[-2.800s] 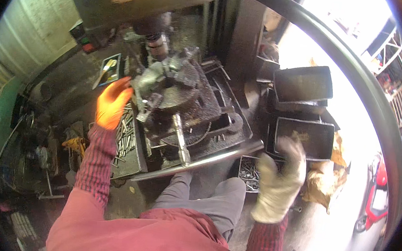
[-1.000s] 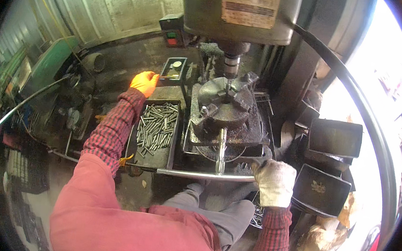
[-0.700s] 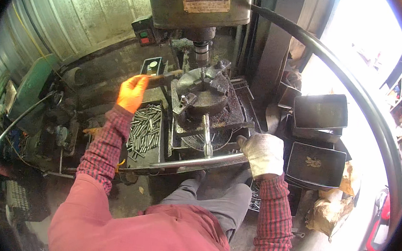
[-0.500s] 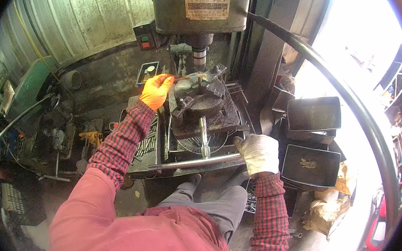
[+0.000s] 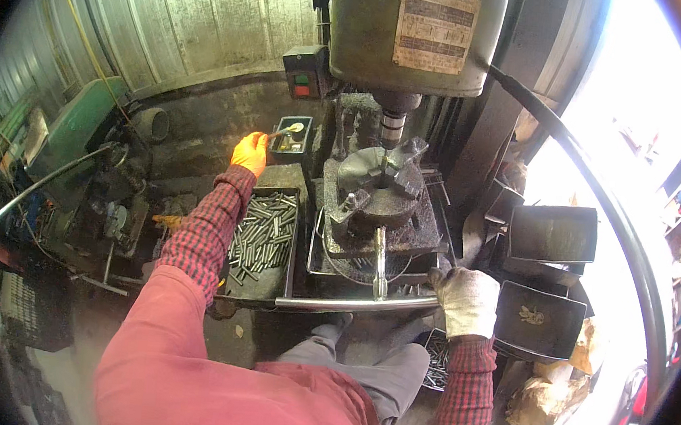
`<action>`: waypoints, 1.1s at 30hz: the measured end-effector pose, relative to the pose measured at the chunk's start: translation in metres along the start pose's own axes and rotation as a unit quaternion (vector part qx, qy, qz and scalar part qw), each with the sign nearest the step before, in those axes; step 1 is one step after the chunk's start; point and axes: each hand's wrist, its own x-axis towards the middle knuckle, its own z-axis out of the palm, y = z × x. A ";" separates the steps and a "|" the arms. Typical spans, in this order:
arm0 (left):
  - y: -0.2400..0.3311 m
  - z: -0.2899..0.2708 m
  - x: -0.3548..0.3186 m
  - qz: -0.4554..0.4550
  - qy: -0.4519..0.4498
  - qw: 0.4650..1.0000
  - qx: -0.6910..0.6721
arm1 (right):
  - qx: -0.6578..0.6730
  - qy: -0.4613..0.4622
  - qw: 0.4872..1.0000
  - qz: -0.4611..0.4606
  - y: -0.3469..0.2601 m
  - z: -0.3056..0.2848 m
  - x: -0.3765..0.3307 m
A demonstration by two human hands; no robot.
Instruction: The person operates a drill press in a workshop, repeatedly picking small metal rods from a tray, placing them into the chuck, and using the handwheel to lower the drill. The person then removes the rods and places them into a collection bin, repeating the cycle throughout the clip.
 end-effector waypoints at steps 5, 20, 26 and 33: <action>-0.012 0.022 -0.006 -0.040 -0.088 0.984 0.152 | 0.032 0.011 0.999 0.010 0.008 0.013 -0.003; -0.061 0.028 -0.019 -0.230 -0.087 0.938 -0.245 | 0.444 0.599 0.666 0.005 0.173 -0.196 -0.165; -0.075 0.010 -0.090 -0.234 -0.065 0.902 -0.357 | -0.154 0.564 0.807 0.086 0.123 -0.228 -0.186; -0.084 -0.067 -0.269 -0.251 -0.051 0.903 -0.343 | -0.387 0.542 0.731 0.147 0.147 -0.190 -0.210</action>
